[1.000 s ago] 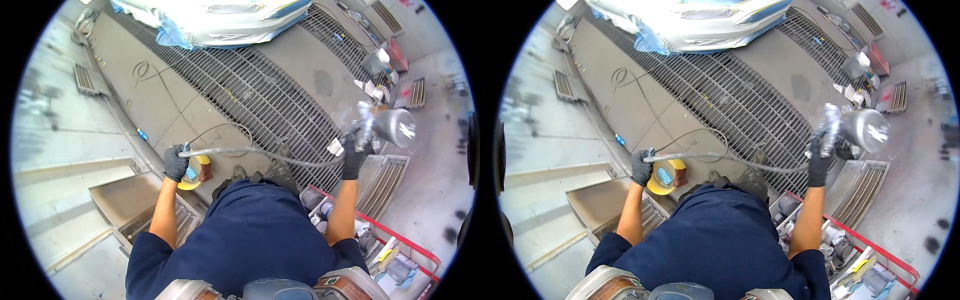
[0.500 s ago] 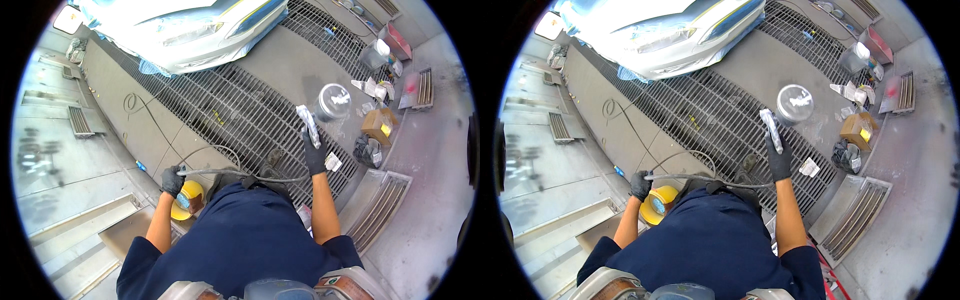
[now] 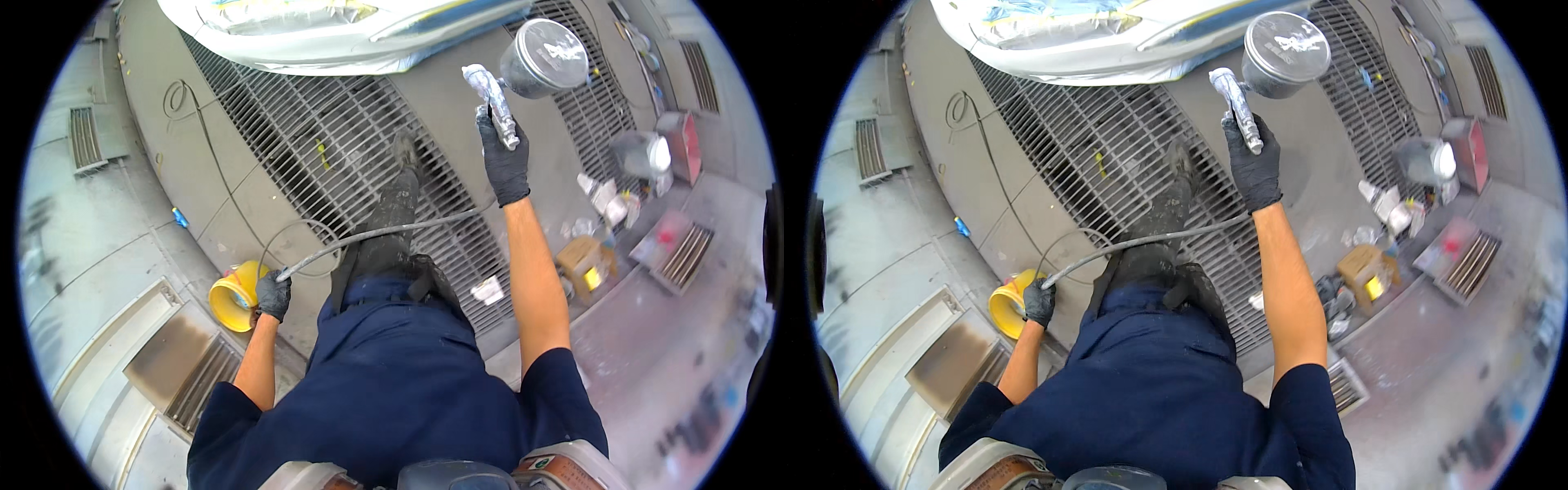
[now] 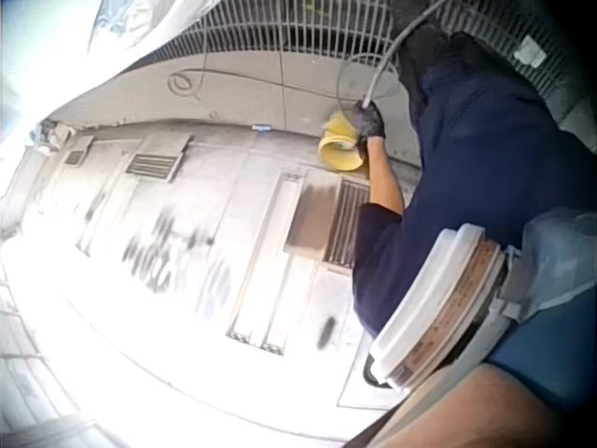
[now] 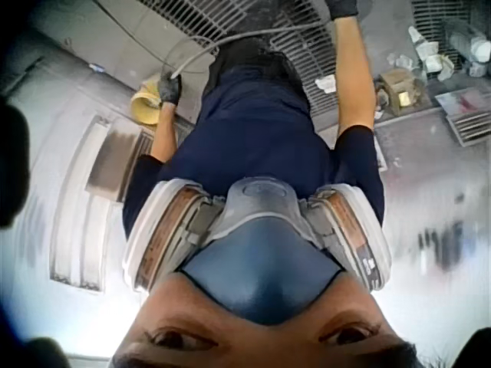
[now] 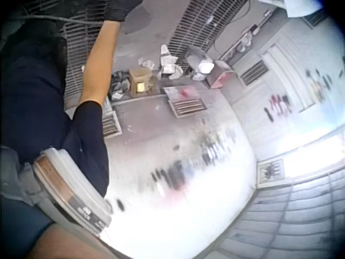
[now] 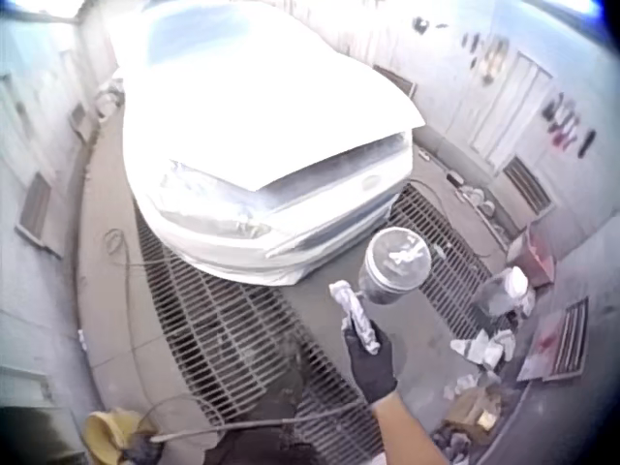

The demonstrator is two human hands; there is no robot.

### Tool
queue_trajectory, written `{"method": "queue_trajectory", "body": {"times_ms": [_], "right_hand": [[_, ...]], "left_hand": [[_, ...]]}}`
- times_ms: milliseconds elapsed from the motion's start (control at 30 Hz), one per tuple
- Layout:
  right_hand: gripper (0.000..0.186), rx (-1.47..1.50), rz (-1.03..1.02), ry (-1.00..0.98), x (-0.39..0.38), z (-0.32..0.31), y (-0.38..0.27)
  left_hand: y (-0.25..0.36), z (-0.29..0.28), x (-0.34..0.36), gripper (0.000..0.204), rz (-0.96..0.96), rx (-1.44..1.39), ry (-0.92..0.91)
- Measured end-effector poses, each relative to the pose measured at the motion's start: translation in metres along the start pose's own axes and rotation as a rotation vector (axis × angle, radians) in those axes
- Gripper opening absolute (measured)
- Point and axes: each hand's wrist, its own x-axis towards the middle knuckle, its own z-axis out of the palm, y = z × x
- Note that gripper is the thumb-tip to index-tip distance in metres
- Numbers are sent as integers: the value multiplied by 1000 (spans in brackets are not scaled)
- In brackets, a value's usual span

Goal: The person spray paints a white car hood with a paint gun, then walks to a workbench to mix paint in a cup using a funnel, and returns to continue spraying the hood. The car is masked with plastic and tape, and the person wears gloves and a respirator.

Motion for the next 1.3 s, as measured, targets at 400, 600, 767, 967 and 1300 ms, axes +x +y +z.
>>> {"method": "queue_trajectory", "body": {"times_ms": [400, 600, 767, 967, 1300], "right_hand": [[29, 100, 166, -313, 247, 138, 46], [29, 86, 202, -487, 262, 164, 46], [25, -147, 193, -421, 296, 132, 31], [23, -45, 261, -387, 348, 71, 41], [30, 28, 185, -451, 486, -85, 83]], "left_hand": [[114, -28, 106, 38, -272, 93, -94], [125, -38, 101, 36, -421, 15, -125], [193, -39, 115, 35, -452, 53, -116], [263, -24, 122, 31, -399, 45, -71], [450, 42, 121, 34, -384, 84, -64]]}}
